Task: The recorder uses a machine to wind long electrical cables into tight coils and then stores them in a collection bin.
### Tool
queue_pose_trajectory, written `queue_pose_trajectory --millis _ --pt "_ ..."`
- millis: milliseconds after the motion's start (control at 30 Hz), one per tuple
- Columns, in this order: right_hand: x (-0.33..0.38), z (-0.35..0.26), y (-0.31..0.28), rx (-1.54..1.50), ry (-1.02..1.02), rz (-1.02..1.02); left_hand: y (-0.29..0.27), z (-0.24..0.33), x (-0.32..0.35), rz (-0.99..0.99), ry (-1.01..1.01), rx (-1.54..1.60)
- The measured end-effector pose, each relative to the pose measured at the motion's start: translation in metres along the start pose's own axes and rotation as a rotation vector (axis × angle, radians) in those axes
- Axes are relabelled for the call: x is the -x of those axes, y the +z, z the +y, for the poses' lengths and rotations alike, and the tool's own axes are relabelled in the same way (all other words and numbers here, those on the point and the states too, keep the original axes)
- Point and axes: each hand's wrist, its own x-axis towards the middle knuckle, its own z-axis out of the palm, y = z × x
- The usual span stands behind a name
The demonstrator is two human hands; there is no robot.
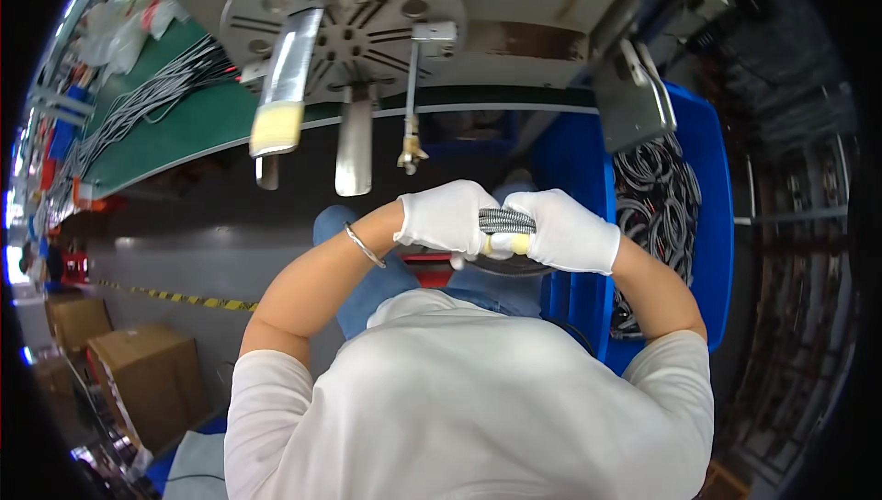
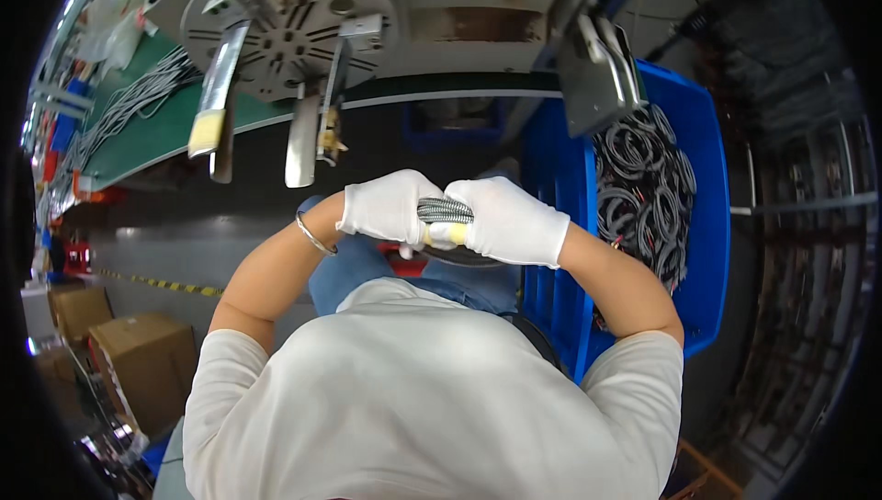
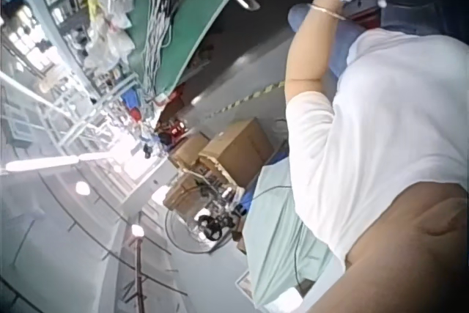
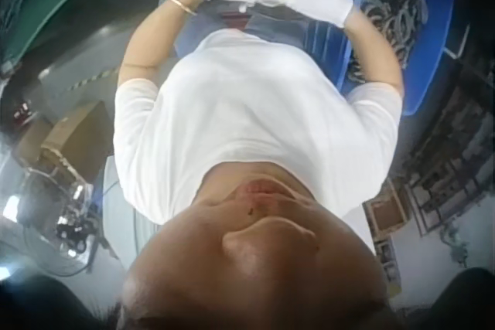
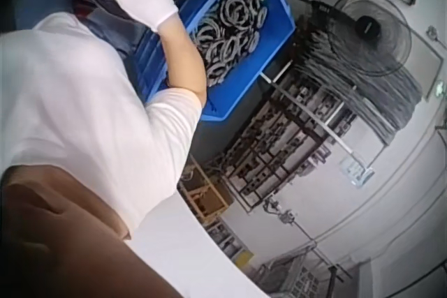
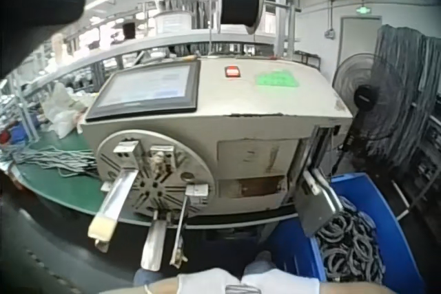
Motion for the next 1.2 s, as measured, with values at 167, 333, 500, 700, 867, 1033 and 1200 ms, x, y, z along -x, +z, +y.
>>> queue_pose_trajectory --millis 167,333,500,700,867,1033,1200 --pt "0.043 0.003 -0.043 -0.136 -0.204 0.026 0.017 0.016 -0.011 0.154 0.457 0.077" --pt "0.049 -0.012 -0.059 -0.098 -0.706 0.458 0.000 0.070 -0.019 -0.175 0.268 0.664" --pt "0.059 -0.019 -0.088 0.642 -0.947 0.572 0.010 0.080 -0.055 -0.424 0.249 0.719" --pt "0.072 -0.011 -0.094 0.637 -0.880 0.696 0.008 0.103 -0.060 -0.435 0.072 0.604" --pt "0.075 0.000 -0.094 0.206 -0.770 0.917 0.001 0.099 -0.076 -0.563 0.233 0.989" --pt "0.067 0.000 -0.103 -0.235 -0.460 1.096 0.013 0.102 -0.101 0.412 1.024 0.245" --pt "0.025 0.028 -0.135 -0.411 -0.304 1.044 -0.015 0.097 -0.148 0.884 1.046 0.142"
